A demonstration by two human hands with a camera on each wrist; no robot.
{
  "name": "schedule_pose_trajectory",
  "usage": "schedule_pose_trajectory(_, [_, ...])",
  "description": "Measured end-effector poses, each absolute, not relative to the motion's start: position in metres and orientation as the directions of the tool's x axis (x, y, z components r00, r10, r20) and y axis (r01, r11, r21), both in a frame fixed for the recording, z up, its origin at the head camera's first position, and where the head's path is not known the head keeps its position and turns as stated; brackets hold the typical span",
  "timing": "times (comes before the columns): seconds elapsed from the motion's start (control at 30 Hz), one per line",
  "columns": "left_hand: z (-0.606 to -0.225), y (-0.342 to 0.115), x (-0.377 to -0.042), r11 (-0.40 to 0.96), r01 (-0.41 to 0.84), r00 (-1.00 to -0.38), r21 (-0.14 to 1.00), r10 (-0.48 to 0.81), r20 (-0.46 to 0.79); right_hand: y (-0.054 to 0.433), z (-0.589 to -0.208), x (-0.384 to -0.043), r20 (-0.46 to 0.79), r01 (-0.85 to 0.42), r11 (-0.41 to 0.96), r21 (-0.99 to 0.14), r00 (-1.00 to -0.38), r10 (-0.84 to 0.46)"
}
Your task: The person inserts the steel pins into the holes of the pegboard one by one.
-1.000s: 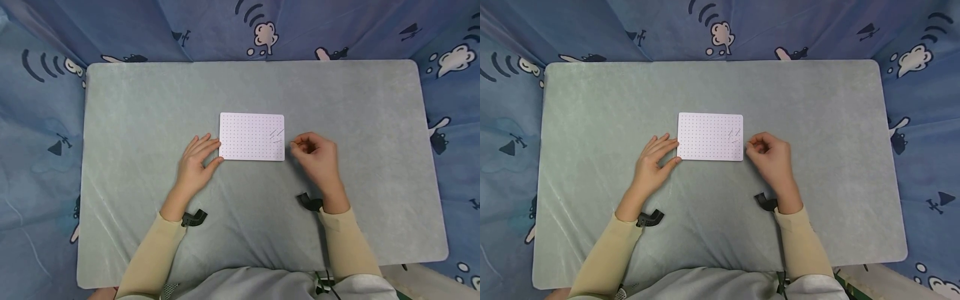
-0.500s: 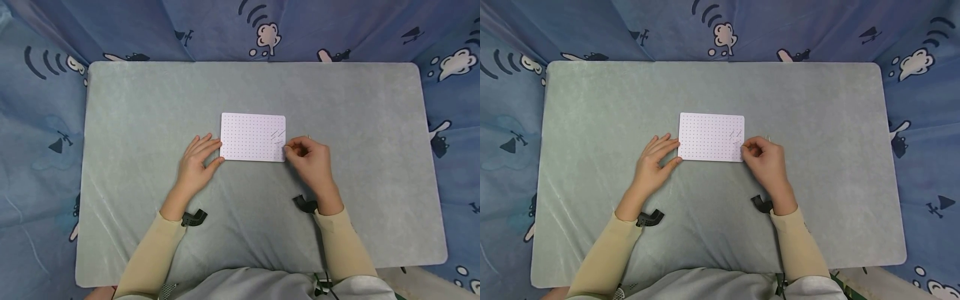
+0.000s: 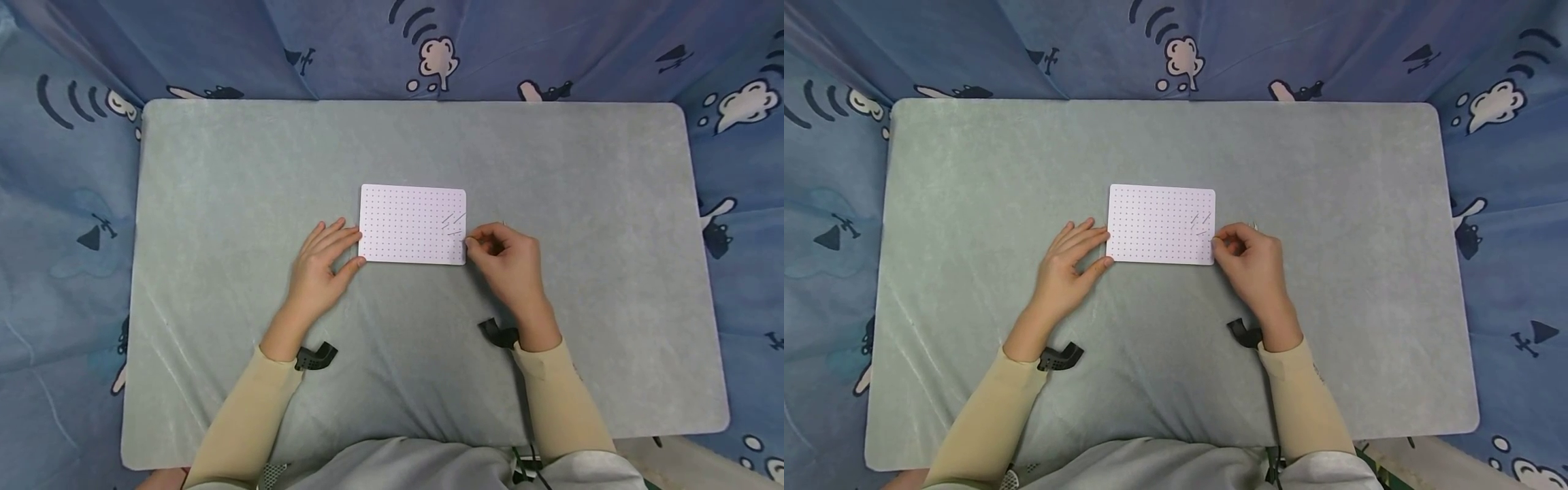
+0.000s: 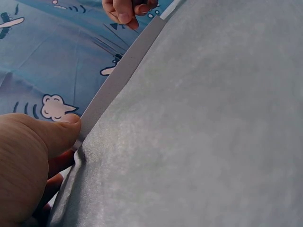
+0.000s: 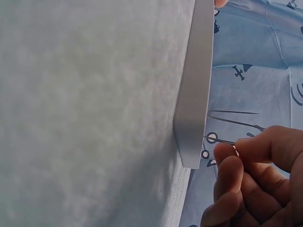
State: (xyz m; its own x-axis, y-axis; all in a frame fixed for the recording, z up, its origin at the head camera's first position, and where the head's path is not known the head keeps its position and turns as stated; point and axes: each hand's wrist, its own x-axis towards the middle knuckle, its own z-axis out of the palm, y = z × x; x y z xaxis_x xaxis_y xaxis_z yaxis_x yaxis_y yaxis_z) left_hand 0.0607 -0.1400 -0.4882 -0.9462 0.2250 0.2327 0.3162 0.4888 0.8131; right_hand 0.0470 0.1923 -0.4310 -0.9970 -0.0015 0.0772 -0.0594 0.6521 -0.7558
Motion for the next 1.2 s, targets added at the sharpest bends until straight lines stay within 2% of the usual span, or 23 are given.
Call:
schedule_pose_trajectory(0.8, [-0.4894, -0.1386, 0.0598, 0.498, 0.323, -0.944, 0.805, 0.225, 0.240, 0.1900, -0.4353, 0.0471, 0.052, -0.068, 0.673, -0.736, -0.998, -0.044])
schedule_pose_trajectory(1.2, [-0.4894, -0.1387, 0.0601, 0.494, 0.326, -0.943, 0.806, 0.226, 0.243, 0.1966, -0.4300, 0.0469, 0.005, -0.027, 0.691, -0.723, -0.999, -0.034])
